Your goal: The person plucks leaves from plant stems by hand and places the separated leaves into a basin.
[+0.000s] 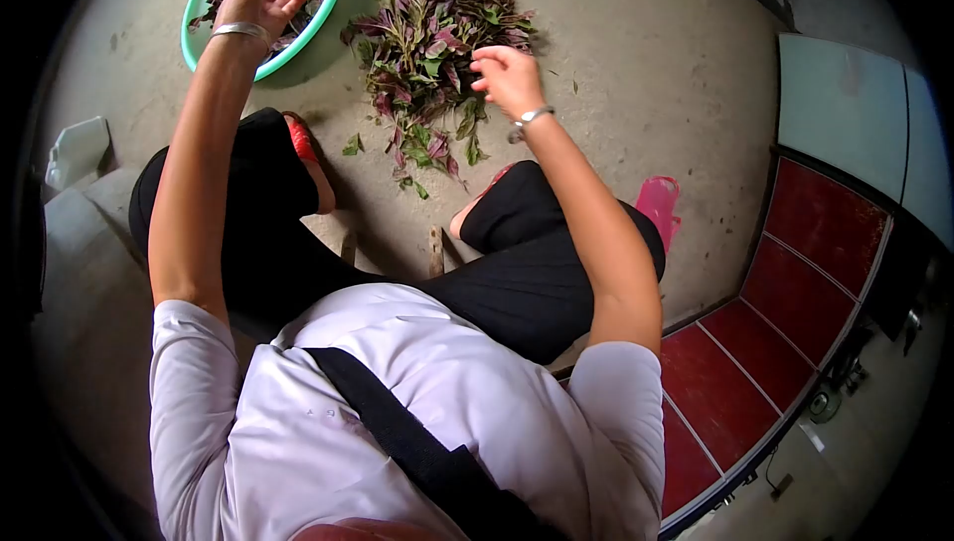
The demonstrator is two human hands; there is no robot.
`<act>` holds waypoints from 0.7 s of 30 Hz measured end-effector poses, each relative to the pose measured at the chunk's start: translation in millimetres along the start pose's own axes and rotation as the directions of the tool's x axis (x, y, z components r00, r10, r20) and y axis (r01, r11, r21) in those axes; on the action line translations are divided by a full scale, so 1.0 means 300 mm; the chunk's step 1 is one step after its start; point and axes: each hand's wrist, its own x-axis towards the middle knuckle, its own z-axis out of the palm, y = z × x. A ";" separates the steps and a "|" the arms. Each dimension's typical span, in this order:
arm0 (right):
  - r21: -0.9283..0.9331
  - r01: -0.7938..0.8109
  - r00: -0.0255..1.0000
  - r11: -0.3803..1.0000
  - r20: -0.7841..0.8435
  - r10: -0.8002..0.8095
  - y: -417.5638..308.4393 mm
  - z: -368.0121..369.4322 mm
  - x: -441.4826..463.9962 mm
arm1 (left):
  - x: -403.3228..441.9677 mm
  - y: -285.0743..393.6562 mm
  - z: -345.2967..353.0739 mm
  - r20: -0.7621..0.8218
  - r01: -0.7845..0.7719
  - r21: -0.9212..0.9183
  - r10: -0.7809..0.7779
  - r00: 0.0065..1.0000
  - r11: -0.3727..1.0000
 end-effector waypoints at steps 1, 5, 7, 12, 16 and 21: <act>-0.066 0.005 1.000 0.998 0.024 -0.003 0.035 0.038 0.031 | 0.009 -0.006 -0.004 0.101 0.047 0.025 -0.049 0.994 0.999; -0.067 0.045 0.997 0.997 0.072 -0.040 0.175 0.227 0.207 | -0.166 0.010 0.089 0.132 0.108 -0.017 -0.105 0.986 0.994; -0.124 -0.083 0.993 0.989 0.077 0.093 0.185 0.320 0.256 | -0.244 0.032 0.086 0.194 0.058 0.024 -0.061 0.979 0.998; -0.408 -0.312 0.949 0.858 -0.102 0.297 0.304 0.479 0.405 | -0.248 0.055 0.049 0.336 0.031 0.084 -0.057 0.940 0.996; -0.354 -0.397 0.918 0.847 -0.167 0.360 0.252 0.486 0.388 | -0.250 0.059 0.040 0.290 0.060 0.053 -0.073 0.954 0.997; -0.481 -0.309 0.943 0.821 -0.267 0.199 0.252 0.480 0.396 | -0.264 0.052 0.045 0.297 0.060 0.034 -0.067 0.953 0.998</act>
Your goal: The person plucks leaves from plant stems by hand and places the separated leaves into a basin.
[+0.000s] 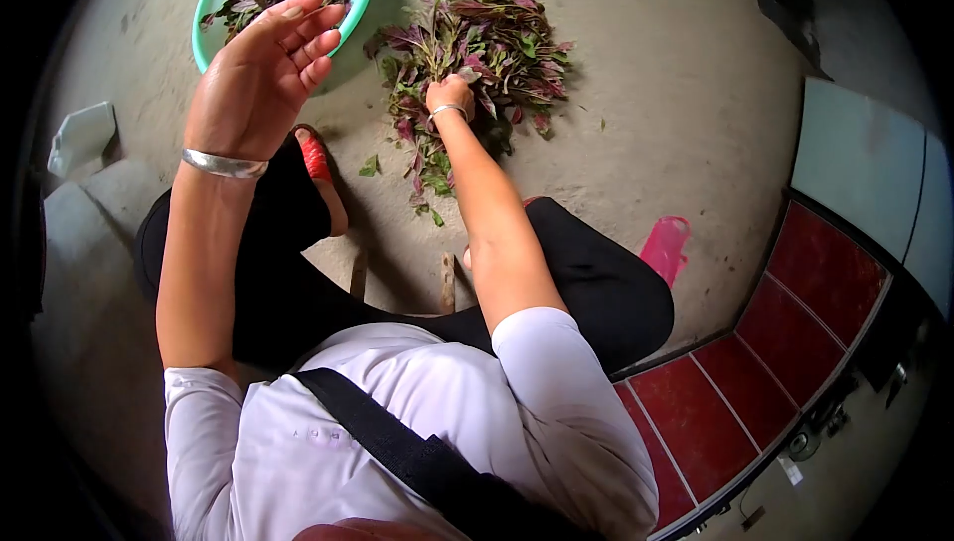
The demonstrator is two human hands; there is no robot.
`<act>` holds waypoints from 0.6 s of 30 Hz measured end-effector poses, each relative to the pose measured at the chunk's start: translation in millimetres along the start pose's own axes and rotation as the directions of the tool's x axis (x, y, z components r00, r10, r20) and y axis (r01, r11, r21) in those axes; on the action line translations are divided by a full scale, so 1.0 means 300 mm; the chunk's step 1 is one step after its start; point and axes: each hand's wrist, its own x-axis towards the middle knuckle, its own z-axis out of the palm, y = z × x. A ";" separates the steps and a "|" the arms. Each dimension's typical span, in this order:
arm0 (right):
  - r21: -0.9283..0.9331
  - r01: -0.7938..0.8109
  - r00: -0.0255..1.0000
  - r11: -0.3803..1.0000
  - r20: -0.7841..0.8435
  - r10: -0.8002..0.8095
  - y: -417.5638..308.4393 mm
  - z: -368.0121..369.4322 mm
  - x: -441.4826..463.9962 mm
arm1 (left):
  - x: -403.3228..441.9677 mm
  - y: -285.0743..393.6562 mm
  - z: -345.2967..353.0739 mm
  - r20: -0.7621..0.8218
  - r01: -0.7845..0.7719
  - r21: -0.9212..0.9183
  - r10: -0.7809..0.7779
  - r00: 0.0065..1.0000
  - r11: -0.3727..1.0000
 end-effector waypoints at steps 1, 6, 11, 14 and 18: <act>0.045 -0.025 1.000 0.999 -0.015 0.026 0.009 0.013 0.008 | 0.002 0.000 -0.003 -0.002 0.000 0.001 0.000 1.000 1.000; 0.237 0.101 0.994 0.966 0.019 -0.108 0.054 -0.071 -0.038 | 0.014 0.008 -0.022 0.023 0.008 -0.024 -0.007 1.000 1.000; 0.477 -0.176 0.917 0.861 0.398 -0.032 0.170 -0.273 -0.074 | 0.005 0.010 -0.010 0.069 -0.012 -0.002 0.012 0.998 1.000; 0.508 -0.193 0.899 0.840 0.435 -0.056 0.148 -0.446 -0.178 | 0.039 -0.019 -0.032 0.093 -0.007 0.044 0.003 0.996 0.999; 0.623 0.003 0.855 0.782 0.404 -0.325 0.159 -0.600 -0.303 | 0.015 -0.050 0.014 0.064 -0.033 0.187 0.022 0.998 0.982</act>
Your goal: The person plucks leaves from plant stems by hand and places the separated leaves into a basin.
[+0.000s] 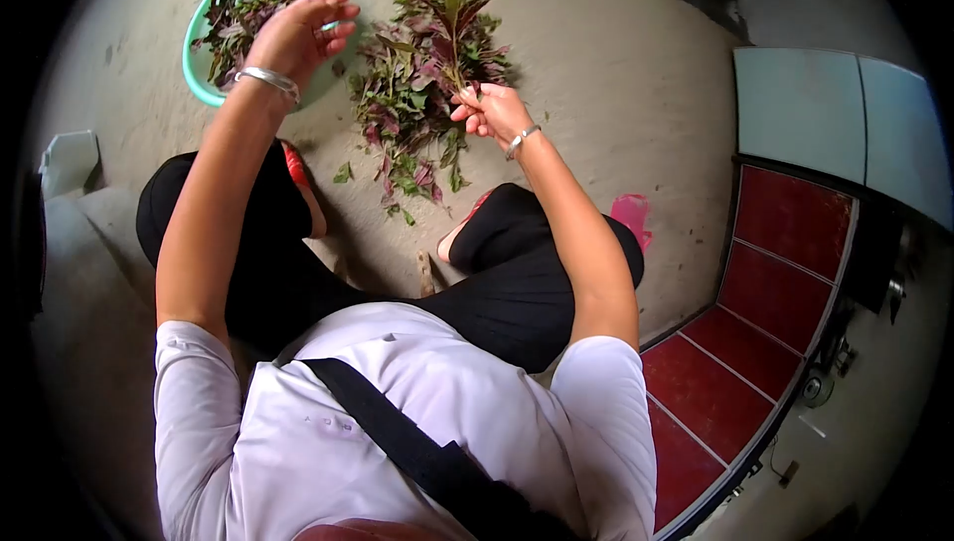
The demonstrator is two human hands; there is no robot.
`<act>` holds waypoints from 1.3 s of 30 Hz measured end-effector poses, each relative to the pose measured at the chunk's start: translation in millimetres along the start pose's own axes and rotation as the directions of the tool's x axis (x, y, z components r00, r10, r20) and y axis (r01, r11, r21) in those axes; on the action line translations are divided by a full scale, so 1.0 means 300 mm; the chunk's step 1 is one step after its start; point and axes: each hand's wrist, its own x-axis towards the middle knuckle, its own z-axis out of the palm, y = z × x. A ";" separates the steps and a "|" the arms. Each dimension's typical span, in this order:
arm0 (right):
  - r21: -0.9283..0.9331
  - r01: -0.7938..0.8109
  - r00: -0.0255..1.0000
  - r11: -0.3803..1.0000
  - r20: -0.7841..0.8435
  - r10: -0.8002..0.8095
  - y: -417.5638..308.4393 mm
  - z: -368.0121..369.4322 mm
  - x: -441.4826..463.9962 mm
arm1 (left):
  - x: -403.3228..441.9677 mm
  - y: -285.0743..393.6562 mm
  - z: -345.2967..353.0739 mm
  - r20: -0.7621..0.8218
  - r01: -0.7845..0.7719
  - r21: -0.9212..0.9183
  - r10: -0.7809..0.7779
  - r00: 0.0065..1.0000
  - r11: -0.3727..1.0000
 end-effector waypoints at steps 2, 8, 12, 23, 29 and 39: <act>-0.072 0.108 0.993 0.992 -0.035 -0.111 -0.068 0.012 -0.088 | 0.021 -0.028 0.018 0.024 0.028 0.060 -0.029 0.999 0.998; -0.229 0.372 0.905 0.900 -0.127 -0.406 -0.165 0.079 -0.283 | -0.057 -0.059 0.090 0.186 0.018 0.179 -0.051 0.981 0.984; -0.061 0.474 0.870 0.878 -0.118 -0.478 -0.150 0.078 -0.276 | -0.076 -0.053 0.098 0.278 -0.092 0.331 -0.004 0.961 0.939; -0.218 0.639 0.735 0.738 -0.111 -0.669 -0.078 0.005 -0.247 | -0.084 -0.057 0.174 0.473 -0.159 0.160 0.066 0.879 0.974; -0.708 0.587 0.469 0.392 -0.098 -0.878 -0.135 -0.003 -0.275 | -0.077 0.012 0.178 0.069 -0.410 0.145 0.405 0.912 0.900; -0.876 0.449 0.412 0.177 0.027 -0.911 -0.170 0.001 -0.316 | -0.143 -0.027 0.244 0.726 -0.770 0.637 0.366 0.582 -0.039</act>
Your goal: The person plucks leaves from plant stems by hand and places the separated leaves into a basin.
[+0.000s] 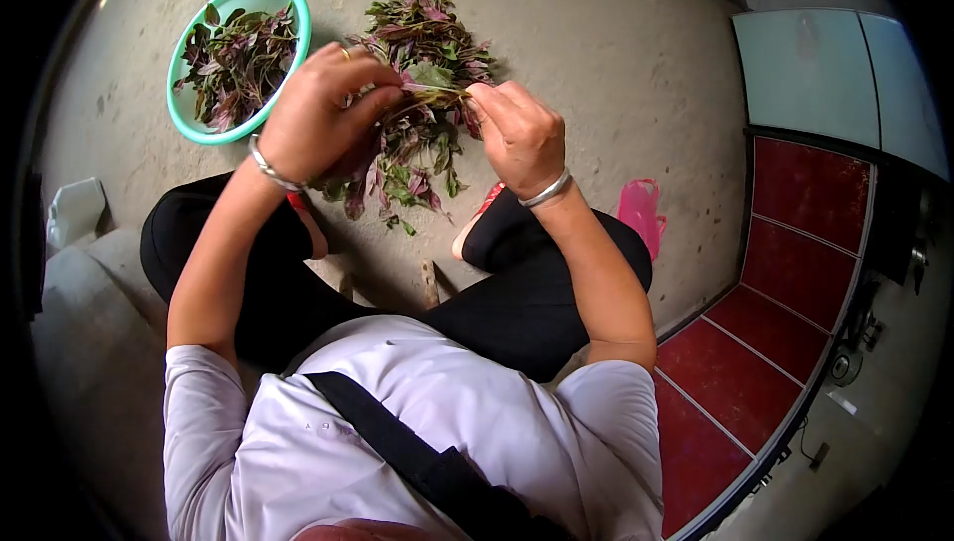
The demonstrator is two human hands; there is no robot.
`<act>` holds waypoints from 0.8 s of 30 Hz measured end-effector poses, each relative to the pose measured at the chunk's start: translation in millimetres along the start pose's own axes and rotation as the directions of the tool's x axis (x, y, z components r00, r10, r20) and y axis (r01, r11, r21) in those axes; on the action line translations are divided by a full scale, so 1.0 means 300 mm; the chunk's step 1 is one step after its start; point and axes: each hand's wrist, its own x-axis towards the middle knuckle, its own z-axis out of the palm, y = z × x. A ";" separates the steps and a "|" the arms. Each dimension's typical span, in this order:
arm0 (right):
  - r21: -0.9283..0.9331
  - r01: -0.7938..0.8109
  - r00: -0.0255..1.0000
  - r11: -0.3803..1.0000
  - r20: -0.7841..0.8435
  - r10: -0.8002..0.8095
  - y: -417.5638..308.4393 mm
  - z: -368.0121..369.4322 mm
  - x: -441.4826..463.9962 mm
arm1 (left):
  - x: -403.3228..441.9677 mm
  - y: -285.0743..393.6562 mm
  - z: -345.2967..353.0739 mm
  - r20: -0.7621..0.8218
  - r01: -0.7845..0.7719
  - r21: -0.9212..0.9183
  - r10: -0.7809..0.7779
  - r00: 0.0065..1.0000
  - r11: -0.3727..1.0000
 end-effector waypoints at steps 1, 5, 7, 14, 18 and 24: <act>0.005 -0.004 1.000 1.000 0.003 0.004 -0.002 0.001 -0.002 | -0.003 0.006 0.015 0.054 -0.095 0.154 0.088 0.995 0.983; 0.046 -0.019 1.000 0.999 0.006 0.019 -0.010 0.003 -0.010 | -0.016 0.013 0.059 0.110 -0.008 0.169 -0.011 0.994 0.986; 0.065 -0.018 1.000 0.998 -0.008 0.019 -0.013 0.009 -0.013 | -0.021 0.015 0.073 0.105 0.032 0.175 -0.051 0.993 0.984; 0.126 -0.085 0.996 0.988 -0.001 0.086 -0.024 0.024 -0.023 | -0.032 0.022 0.102 -0.085 -0.030 0.285 0.057 0.995 0.958; 0.272 -0.246 0.963 0.930 -0.039 0.266 -0.088 0.001 0.004 | -0.034 0.012 0.094 -0.131 -0.083 0.250 0.119 0.984 0.965; 0.150 0.030 0.986 0.988 -0.168 -0.005 -0.059 -0.015 0.049 | -0.028 0.029 0.091 -0.182 -0.185 0.163 0.214 0.960 0.969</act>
